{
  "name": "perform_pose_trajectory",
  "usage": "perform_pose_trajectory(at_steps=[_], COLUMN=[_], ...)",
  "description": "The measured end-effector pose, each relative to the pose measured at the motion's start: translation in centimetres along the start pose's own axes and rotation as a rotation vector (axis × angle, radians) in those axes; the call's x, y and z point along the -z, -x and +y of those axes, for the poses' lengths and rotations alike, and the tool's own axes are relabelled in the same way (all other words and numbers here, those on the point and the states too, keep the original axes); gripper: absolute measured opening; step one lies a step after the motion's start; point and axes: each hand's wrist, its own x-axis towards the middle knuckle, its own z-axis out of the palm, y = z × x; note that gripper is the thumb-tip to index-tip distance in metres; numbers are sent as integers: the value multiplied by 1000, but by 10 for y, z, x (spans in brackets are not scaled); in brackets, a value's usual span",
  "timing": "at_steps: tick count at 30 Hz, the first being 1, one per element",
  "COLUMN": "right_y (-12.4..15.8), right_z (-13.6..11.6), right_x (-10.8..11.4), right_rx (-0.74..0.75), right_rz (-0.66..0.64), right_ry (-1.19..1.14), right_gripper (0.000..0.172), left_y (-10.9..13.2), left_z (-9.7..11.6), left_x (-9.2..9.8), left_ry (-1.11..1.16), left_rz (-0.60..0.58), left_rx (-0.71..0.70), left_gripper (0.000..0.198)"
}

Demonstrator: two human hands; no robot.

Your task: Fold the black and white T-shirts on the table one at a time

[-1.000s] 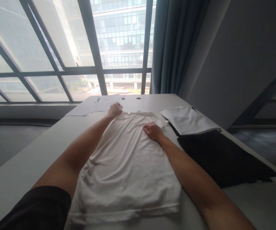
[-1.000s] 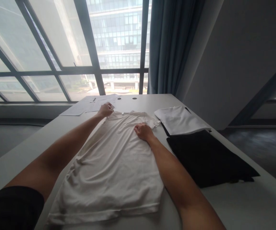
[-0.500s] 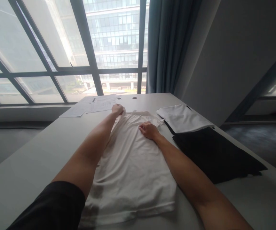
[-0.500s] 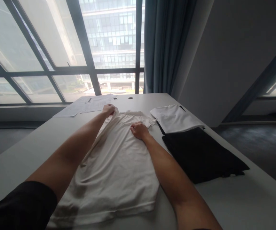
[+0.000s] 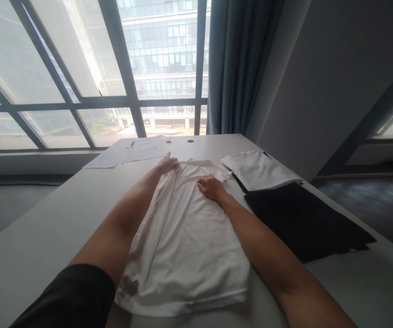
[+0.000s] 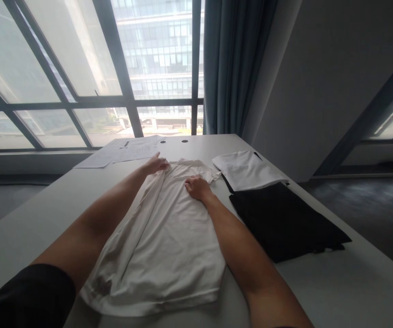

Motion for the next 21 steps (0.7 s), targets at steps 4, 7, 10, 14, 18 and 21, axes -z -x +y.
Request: perform_pose_trajectory(at_steps=[4, 7, 10, 14, 18, 21], right_y=[0, -1, -2, -4, 4, 22], right_z=[0, 0, 2, 2, -11, -31], right_x=[-1, -2, -3, 0, 2, 5], right_rx=[-4, -1, -2, -12, -27, -25], right_rz=[-17, -18, -20, -96, -174, -144], right_ry=[5, -2, -9, -22, 8, 50], right_gripper=[22, 23, 22, 26, 32, 32], left_y=[42, 89, 144, 207, 240, 250], left_z=[-5, -4, -10, -25, -35, -36], left_x=[20, 45, 71, 99, 112, 111], left_ry=[-427, -931, -1212, -1248, -1196, -1126], left_rz=[-80, -91, -178, -217, -206, -208], left_rx=[-96, -255, -174, 13, 82, 117], left_gripper=[75, 46, 47, 68, 57, 34])
